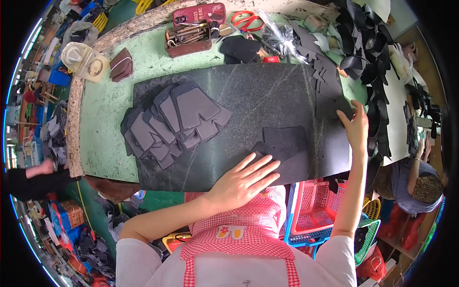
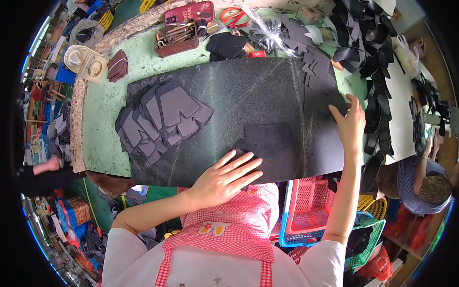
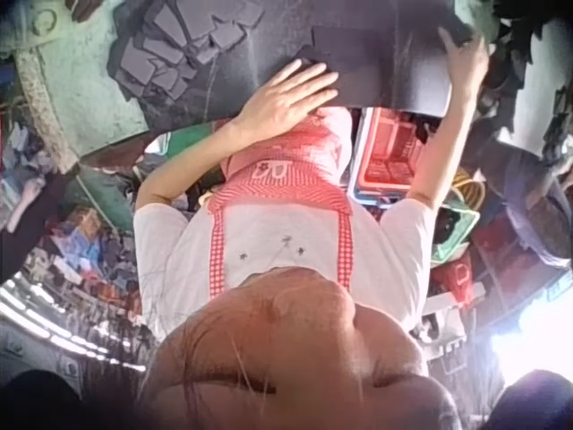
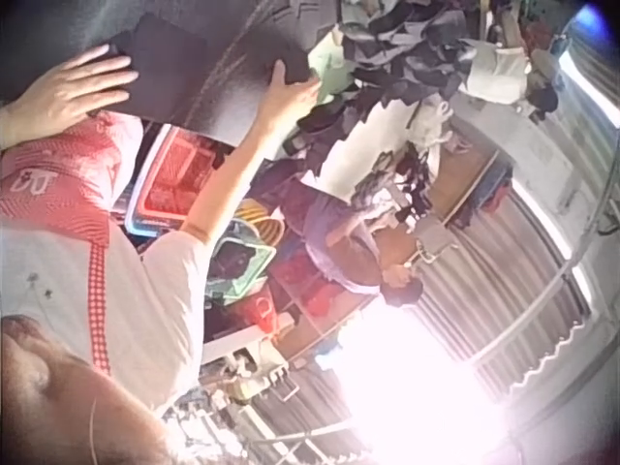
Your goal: Sorting, inspecting, and stacking black fabric shoe upper components at a factory workbench.
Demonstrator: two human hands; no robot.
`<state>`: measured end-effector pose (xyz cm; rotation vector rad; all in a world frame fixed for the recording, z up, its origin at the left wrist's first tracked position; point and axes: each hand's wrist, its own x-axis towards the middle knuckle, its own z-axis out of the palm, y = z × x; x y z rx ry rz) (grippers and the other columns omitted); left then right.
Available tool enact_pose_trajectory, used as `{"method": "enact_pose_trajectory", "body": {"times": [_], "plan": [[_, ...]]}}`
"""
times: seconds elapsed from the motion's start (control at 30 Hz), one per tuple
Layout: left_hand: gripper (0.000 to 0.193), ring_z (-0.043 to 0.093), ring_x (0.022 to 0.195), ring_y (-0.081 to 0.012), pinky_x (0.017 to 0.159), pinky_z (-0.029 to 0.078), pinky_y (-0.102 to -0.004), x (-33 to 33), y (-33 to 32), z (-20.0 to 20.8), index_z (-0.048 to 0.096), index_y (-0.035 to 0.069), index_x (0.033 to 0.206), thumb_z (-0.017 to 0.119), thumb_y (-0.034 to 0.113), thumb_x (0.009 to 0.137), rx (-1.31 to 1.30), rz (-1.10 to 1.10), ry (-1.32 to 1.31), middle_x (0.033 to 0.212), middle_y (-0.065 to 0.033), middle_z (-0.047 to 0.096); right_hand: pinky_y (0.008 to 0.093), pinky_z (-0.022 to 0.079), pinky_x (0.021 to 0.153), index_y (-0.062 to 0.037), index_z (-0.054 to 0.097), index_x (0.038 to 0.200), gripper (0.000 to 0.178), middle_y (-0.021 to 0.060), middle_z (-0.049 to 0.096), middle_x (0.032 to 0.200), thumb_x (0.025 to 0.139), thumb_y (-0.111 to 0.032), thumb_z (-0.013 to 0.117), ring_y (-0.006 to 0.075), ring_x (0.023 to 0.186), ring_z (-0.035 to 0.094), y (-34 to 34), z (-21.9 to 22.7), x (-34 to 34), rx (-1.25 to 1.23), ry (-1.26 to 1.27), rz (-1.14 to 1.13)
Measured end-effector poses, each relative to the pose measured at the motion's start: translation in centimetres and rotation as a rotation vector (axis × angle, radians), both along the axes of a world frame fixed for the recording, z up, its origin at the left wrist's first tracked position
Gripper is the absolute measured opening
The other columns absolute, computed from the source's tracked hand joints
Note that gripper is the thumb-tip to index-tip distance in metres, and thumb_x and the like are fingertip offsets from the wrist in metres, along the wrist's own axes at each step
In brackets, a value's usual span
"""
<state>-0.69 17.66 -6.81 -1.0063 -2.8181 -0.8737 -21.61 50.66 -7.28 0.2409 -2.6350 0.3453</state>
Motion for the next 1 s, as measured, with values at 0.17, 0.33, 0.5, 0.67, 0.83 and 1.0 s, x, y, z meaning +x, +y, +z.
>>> {"method": "enact_pose_trajectory", "body": {"times": [0.17,0.33,0.5,0.67,0.83,1.0], "plan": [[0.045,0.041,0.143,-0.0301,0.121,0.026,-0.0510,0.0,-1.3,0.5,0.055,0.005,0.140,0.052,0.013,0.096,0.166,-0.051,-0.134,0.149,-0.0114,0.050,0.0271,0.051,0.066,0.0002,0.059,0.114,0.038,0.0059,0.065,0.083,0.090,-0.025,0.075,0.0117,0.071,0.063,-4.2,3.4,1.2,-0.416,-0.398,0.020],[0.044,0.041,0.143,-0.0341,0.118,0.023,-0.0548,-2.3,-7.2,6.7,0.062,0.006,0.133,0.057,0.011,0.089,0.283,0.367,0.205,0.148,-0.0136,0.051,0.0222,0.048,0.053,-0.0012,0.060,0.106,0.028,0.0040,0.063,0.078,0.104,-0.029,0.057,0.0085,0.059,0.060,-7.6,5.2,6.1,-1.130,-0.863,0.202],[0.046,0.042,0.142,-0.0291,0.118,0.025,-0.0557,-5.1,-3.6,4.6,0.065,0.013,0.129,0.063,0.005,0.083,0.041,0.103,0.130,0.144,-0.0096,0.055,0.0223,0.038,0.048,-0.0023,0.060,0.107,0.025,0.0006,0.058,0.073,0.104,-0.027,0.055,0.0068,0.053,0.051,-9.2,6.6,5.8,-0.964,-0.927,0.167],[0.051,0.050,0.122,-0.0271,0.108,0.039,-0.0451,-5.3,-0.5,0.8,0.064,0.019,0.131,0.073,0.019,0.080,-0.025,0.095,0.148,0.132,-0.0066,0.052,0.0211,0.042,0.055,-0.0024,0.054,0.124,0.026,0.0014,0.060,0.087,0.099,-0.012,0.056,0.0062,0.067,0.056,-8.0,6.7,6.5,-1.194,-0.923,0.308],[0.041,0.053,0.094,-0.0236,0.085,0.045,-0.0384,-3.4,-1.7,2.4,0.067,0.017,0.124,0.073,0.024,0.084,0.091,0.304,0.067,0.108,-0.0066,0.053,0.0219,0.050,0.067,0.0052,0.060,0.120,0.027,0.0046,0.068,0.094,0.095,-0.006,0.063,0.0081,0.082,0.064,-7.7,6.3,7.5,-1.194,-1.042,0.294],[0.018,0.060,0.058,-0.0093,0.053,0.048,-0.0277,-5.2,-1.9,4.3,0.063,0.004,0.088,0.074,0.018,0.090,0.432,0.443,-0.370,0.069,-0.0043,0.064,0.0207,0.052,0.071,0.0043,0.064,0.106,0.017,0.0049,0.070,0.097,0.094,-0.007,0.067,0.0075,0.086,0.066,-12.3,5.7,9.0,-1.072,-1.195,0.398]]}}
